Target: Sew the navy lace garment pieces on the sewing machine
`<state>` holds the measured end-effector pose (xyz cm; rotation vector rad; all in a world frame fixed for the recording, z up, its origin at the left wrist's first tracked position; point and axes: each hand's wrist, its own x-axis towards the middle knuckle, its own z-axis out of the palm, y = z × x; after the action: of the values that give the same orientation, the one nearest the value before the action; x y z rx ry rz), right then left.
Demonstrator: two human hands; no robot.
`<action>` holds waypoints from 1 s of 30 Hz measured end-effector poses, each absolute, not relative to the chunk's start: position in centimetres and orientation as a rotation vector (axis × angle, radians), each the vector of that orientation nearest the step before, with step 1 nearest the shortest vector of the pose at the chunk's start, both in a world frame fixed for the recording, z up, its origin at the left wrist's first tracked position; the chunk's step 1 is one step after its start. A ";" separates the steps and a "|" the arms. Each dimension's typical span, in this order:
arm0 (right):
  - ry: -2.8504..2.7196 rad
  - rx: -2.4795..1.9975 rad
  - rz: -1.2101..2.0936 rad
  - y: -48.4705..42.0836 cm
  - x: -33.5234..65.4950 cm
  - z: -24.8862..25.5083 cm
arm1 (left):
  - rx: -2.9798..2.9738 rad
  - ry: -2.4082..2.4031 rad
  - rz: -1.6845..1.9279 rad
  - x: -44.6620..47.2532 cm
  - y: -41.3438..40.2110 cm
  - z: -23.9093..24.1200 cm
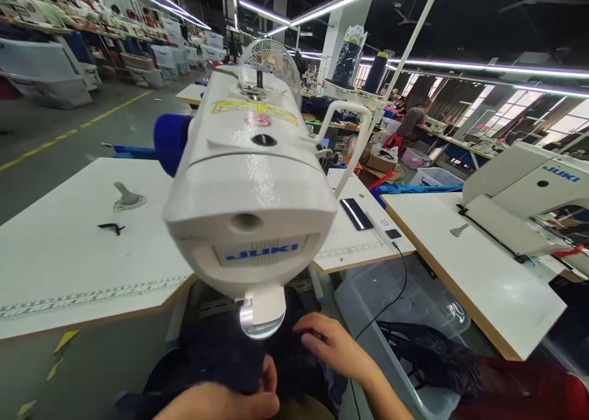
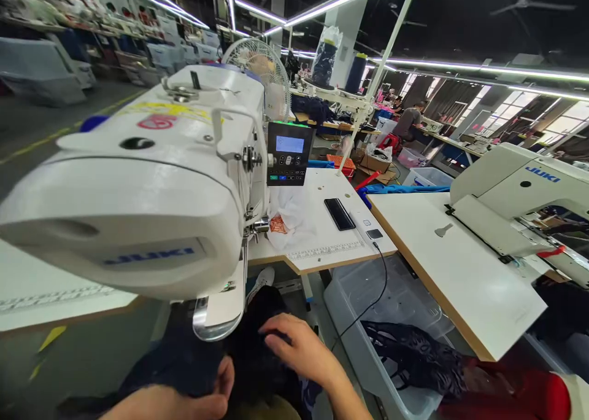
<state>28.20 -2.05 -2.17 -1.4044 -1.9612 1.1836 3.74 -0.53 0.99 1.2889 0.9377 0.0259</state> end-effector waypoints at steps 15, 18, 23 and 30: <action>-2.453 -1.092 0.530 -0.7 25.8 -1.7 | 0.990 0.840 0.183 4.4 -1.5 -2.6; -2.325 -1.034 0.087 -1.5 25.9 -2.0 | 0.599 0.790 0.360 4.3 -1.4 -2.8; -2.247 -0.969 -0.249 -2.7 24.8 -4.2 | 0.354 0.807 0.439 4.4 -1.6 -2.8; -2.206 -1.310 0.784 -4.2 23.7 -5.6 | 0.764 1.042 0.482 3.7 -1.7 -1.0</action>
<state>23.70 -4.18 -5.57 -1.3097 -2.2065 0.7836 3.74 -1.68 -0.97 0.7638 1.0420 0.4816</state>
